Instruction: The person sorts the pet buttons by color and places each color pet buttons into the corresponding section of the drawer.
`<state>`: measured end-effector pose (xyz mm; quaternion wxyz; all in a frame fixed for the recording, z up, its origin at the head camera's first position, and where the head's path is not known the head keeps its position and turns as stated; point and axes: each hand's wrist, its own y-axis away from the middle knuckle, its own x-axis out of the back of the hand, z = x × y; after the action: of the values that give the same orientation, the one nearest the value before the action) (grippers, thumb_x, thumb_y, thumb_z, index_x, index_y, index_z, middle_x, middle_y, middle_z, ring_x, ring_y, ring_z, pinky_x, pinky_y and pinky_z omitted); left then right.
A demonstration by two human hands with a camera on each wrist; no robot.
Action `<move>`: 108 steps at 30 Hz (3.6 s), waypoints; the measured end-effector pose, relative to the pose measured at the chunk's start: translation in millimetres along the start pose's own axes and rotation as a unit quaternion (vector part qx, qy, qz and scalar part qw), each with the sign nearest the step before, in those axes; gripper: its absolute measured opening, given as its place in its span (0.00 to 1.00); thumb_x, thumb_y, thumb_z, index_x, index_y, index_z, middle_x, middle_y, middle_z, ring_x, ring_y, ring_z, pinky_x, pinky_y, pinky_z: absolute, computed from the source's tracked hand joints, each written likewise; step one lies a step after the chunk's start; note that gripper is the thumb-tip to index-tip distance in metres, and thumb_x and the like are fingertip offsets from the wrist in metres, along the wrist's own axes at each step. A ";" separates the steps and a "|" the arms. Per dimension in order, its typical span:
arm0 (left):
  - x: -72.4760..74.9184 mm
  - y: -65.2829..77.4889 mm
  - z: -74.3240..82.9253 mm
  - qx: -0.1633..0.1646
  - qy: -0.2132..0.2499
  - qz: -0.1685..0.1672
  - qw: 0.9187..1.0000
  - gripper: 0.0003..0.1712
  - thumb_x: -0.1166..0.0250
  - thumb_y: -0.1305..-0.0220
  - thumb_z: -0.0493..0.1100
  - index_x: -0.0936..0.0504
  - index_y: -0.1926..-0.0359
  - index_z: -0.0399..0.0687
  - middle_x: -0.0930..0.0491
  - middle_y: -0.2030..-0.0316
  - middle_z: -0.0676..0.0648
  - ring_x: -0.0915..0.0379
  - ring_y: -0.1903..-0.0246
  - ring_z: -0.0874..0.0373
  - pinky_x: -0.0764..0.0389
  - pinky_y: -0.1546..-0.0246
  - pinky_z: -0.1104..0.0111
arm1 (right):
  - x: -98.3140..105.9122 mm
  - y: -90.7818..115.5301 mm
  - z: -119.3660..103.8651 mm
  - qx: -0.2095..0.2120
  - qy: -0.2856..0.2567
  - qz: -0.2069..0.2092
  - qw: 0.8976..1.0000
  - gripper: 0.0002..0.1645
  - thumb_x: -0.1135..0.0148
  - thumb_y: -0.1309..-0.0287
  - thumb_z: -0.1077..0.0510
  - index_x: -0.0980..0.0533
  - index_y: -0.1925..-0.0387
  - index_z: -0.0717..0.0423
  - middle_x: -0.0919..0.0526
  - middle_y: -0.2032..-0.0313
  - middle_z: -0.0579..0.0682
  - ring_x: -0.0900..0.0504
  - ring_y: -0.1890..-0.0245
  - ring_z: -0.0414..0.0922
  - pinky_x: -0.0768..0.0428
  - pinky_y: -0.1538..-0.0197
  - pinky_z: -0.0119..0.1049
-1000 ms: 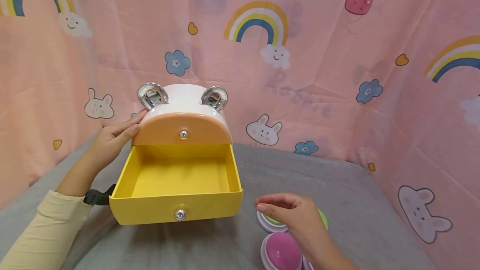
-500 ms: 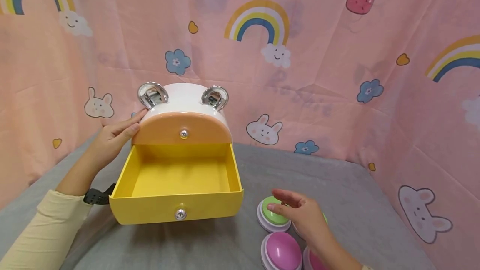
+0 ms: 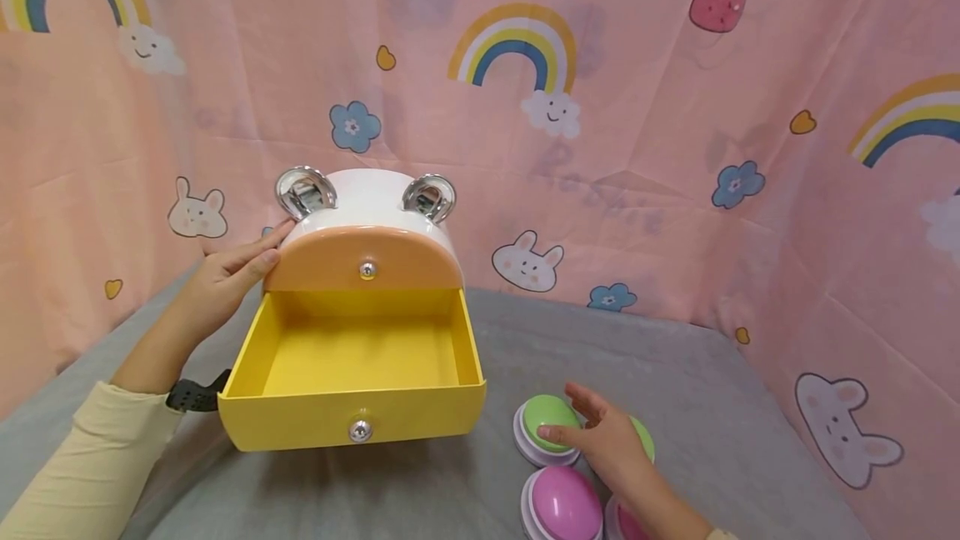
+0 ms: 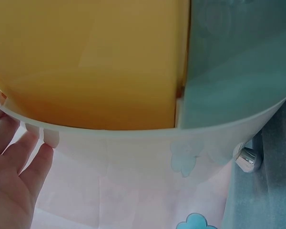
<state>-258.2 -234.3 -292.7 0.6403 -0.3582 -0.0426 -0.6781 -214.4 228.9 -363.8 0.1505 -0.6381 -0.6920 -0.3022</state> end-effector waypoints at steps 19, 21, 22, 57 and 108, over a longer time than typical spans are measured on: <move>-1.1 0.4 -0.3 -0.003 0.003 0.002 1.000 0.29 0.51 0.22 0.53 0.40 0.24 0.60 0.45 0.23 0.51 0.52 0.23 0.47 0.44 0.26 0.42 | -16.8 -11.8 5.2 0.001 0.083 0.024 0.996 0.62 0.18 0.61 0.47 0.39 0.29 0.68 0.36 0.30 0.70 0.37 0.30 0.68 0.34 0.30 0.62; -0.7 0.3 -0.3 -0.003 0.003 0.002 1.000 0.29 0.51 0.22 0.54 0.40 0.24 0.61 0.45 0.23 0.51 0.52 0.23 0.47 0.45 0.26 0.42 | -17.0 -12.0 4.6 0.002 0.087 0.027 0.996 0.62 0.17 0.61 0.48 0.38 0.29 0.69 0.36 0.30 0.70 0.37 0.30 0.68 0.34 0.30 0.62; -0.5 0.2 -0.2 -0.003 0.003 0.002 1.000 0.29 0.51 0.22 0.54 0.40 0.24 0.61 0.45 0.23 0.51 0.52 0.23 0.47 0.45 0.26 0.41 | -17.0 -12.2 4.3 0.002 0.089 0.028 0.996 0.62 0.17 0.61 0.48 0.38 0.29 0.69 0.35 0.31 0.70 0.37 0.30 0.68 0.34 0.30 0.62; 0.5 -0.1 -0.4 0.001 0.001 0.001 1.000 0.29 0.51 0.22 0.54 0.41 0.24 0.62 0.45 0.23 0.51 0.52 0.22 0.47 0.45 0.26 0.42 | 33.0 22.3 -109.6 0.101 0.027 -0.005 0.994 0.58 0.25 0.51 0.37 0.42 0.24 0.43 0.38 0.25 0.53 0.38 0.27 0.59 0.29 0.31 0.58; 0.3 -0.4 0.7 0.006 0.003 -0.001 1.000 0.29 0.51 0.23 0.55 0.40 0.24 0.62 0.45 0.23 0.52 0.53 0.22 0.48 0.47 0.25 0.42 | -61.1 16.4 -198.1 0.199 0.003 -0.083 0.976 0.45 0.18 0.58 0.55 0.25 0.35 0.51 0.18 0.41 0.47 0.18 0.45 0.45 0.19 0.38 0.41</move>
<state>-258.2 -234.0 -291.9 0.6421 -0.3523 -0.0455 -0.6793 -224.9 59.6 -243.5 0.2508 -0.5346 -0.7885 -0.1720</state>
